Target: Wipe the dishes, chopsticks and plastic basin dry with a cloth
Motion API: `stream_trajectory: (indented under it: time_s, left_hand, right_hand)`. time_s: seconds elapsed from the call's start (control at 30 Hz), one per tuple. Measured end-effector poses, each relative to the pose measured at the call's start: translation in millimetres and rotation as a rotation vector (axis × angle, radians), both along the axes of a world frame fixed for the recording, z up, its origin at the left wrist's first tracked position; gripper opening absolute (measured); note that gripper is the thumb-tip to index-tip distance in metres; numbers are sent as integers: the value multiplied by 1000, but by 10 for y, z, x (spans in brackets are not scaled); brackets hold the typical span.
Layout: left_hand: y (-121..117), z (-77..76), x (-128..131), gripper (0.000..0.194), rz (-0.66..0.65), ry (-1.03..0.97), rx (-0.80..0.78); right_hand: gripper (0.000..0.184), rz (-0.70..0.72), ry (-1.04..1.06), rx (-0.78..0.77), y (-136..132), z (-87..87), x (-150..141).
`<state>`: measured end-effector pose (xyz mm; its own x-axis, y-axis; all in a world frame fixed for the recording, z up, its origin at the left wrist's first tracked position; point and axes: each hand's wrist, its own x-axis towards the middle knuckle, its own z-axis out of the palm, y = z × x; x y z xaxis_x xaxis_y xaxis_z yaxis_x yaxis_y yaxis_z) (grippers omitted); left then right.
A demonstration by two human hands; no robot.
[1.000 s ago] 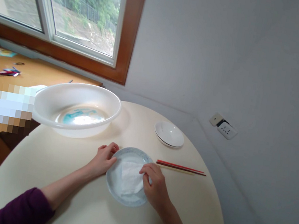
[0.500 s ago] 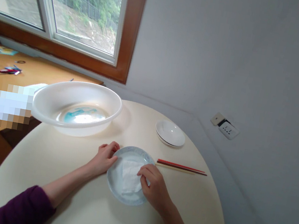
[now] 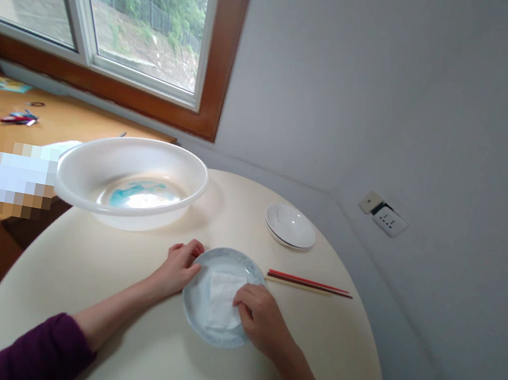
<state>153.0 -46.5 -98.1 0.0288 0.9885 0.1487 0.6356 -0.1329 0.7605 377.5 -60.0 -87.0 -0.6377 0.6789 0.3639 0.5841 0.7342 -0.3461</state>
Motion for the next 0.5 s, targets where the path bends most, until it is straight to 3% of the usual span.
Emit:
stream_trajectory:
  time_s: [0.2,0.3,0.5]
  left_hand:
    - [2,-1,-3,20,-20,-20,9]
    - [5,-13,-6,20,-28,-30,20]
    - [3,-14,-5,20,-16,-21,16]
  right_hand:
    - [25,53,151,-87,-45,66,-9]
    - [24,73,244,-38,-44,94,-6]
    - [26,55,156,44,1,60,36]
